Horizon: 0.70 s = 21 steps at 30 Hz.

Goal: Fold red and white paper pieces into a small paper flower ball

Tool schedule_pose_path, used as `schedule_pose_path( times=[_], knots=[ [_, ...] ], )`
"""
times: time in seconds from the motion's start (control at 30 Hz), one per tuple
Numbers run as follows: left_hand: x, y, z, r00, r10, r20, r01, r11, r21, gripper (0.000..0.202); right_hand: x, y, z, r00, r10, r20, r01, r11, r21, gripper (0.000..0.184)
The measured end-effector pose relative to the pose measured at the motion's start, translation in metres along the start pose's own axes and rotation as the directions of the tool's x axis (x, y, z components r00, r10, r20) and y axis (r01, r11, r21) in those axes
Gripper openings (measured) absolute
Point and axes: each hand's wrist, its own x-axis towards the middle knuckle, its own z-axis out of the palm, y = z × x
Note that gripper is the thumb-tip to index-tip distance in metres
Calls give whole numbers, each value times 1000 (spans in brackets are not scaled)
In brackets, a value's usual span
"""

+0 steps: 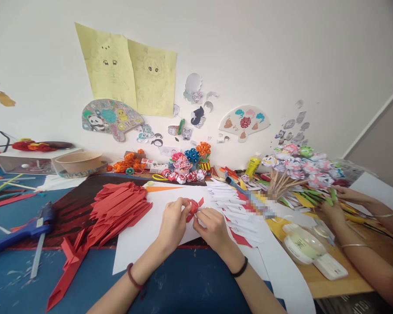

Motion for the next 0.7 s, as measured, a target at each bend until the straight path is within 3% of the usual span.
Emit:
schedule_pose_path(
  times=[0.3, 0.53, 0.7],
  knots=[
    [0, 1, -1, 999, -30, -17, 29, 998, -52, 11, 0, 0, 0, 1000, 17, 8, -18, 1000, 24, 28],
    [6, 5, -7, 999, -21, 44, 28, 989, -145, 10, -1, 0, 0, 998, 60, -7, -60, 998, 18, 28],
    [7, 3, -10, 1000, 14, 23, -13, 998, -58, 8, 0, 0, 0, 994, 105, 6, -105, 992, 63, 28]
  ],
)
